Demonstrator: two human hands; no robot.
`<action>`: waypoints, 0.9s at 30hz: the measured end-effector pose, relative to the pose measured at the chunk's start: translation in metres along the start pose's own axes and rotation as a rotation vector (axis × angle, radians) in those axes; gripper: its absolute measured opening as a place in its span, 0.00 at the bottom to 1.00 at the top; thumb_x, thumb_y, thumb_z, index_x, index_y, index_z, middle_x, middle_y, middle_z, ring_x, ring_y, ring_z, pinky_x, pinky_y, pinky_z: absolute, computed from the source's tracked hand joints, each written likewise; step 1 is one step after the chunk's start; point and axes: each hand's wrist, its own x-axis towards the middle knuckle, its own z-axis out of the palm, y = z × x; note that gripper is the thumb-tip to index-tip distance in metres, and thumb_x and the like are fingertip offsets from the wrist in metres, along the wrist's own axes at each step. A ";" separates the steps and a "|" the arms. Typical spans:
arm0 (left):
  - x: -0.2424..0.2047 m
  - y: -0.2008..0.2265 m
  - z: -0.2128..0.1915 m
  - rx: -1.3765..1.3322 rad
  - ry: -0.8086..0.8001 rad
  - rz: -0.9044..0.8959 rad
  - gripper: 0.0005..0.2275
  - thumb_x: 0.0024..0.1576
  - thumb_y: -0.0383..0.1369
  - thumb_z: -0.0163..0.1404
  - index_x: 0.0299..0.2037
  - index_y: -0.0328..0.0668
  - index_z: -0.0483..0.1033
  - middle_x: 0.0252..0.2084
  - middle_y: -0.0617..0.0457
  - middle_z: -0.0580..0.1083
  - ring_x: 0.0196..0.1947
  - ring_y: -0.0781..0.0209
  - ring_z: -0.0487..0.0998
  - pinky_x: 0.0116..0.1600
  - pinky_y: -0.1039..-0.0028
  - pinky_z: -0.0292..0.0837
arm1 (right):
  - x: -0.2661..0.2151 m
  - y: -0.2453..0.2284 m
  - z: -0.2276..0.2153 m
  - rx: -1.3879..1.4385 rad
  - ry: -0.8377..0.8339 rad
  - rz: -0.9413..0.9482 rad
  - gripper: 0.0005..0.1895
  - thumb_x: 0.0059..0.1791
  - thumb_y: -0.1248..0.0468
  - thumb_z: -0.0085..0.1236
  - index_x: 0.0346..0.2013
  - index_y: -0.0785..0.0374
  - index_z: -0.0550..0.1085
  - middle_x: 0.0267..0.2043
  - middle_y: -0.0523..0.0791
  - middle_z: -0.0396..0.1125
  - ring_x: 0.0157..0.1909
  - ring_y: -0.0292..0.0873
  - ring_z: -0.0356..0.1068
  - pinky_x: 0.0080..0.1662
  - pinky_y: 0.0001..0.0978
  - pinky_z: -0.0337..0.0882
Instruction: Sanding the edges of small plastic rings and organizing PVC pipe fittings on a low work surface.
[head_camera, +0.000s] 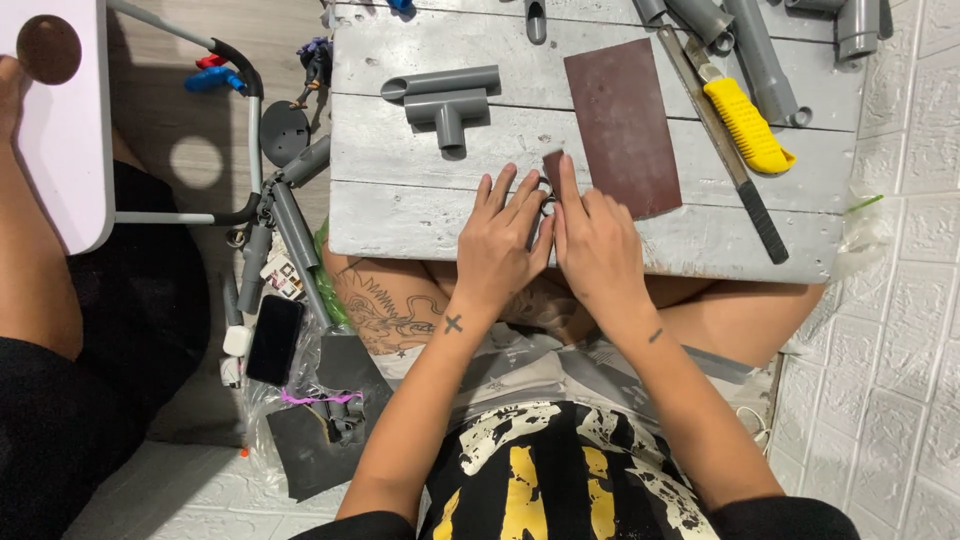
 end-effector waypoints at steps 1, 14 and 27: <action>0.001 0.000 -0.001 0.000 0.000 0.001 0.13 0.52 0.34 0.59 0.45 0.40 0.81 0.53 0.46 0.79 0.60 0.45 0.75 0.68 0.54 0.64 | -0.003 0.000 -0.001 0.000 0.001 0.000 0.27 0.58 0.63 0.50 0.73 0.63 0.63 0.29 0.45 0.63 0.28 0.46 0.65 0.34 0.37 0.66; 0.005 0.005 -0.010 -0.008 -0.046 0.007 0.13 0.51 0.32 0.59 0.45 0.37 0.82 0.52 0.43 0.79 0.59 0.43 0.76 0.67 0.52 0.64 | 0.002 -0.001 0.005 -0.024 0.105 -0.012 0.28 0.56 0.62 0.52 0.71 0.60 0.65 0.29 0.46 0.62 0.29 0.47 0.65 0.34 0.39 0.65; 0.011 0.012 -0.015 0.034 -0.037 0.001 0.13 0.48 0.31 0.60 0.43 0.39 0.82 0.51 0.45 0.80 0.57 0.45 0.77 0.66 0.54 0.66 | 0.012 0.006 0.017 0.036 0.091 0.013 0.26 0.54 0.59 0.50 0.69 0.57 0.68 0.27 0.46 0.64 0.28 0.49 0.68 0.34 0.40 0.68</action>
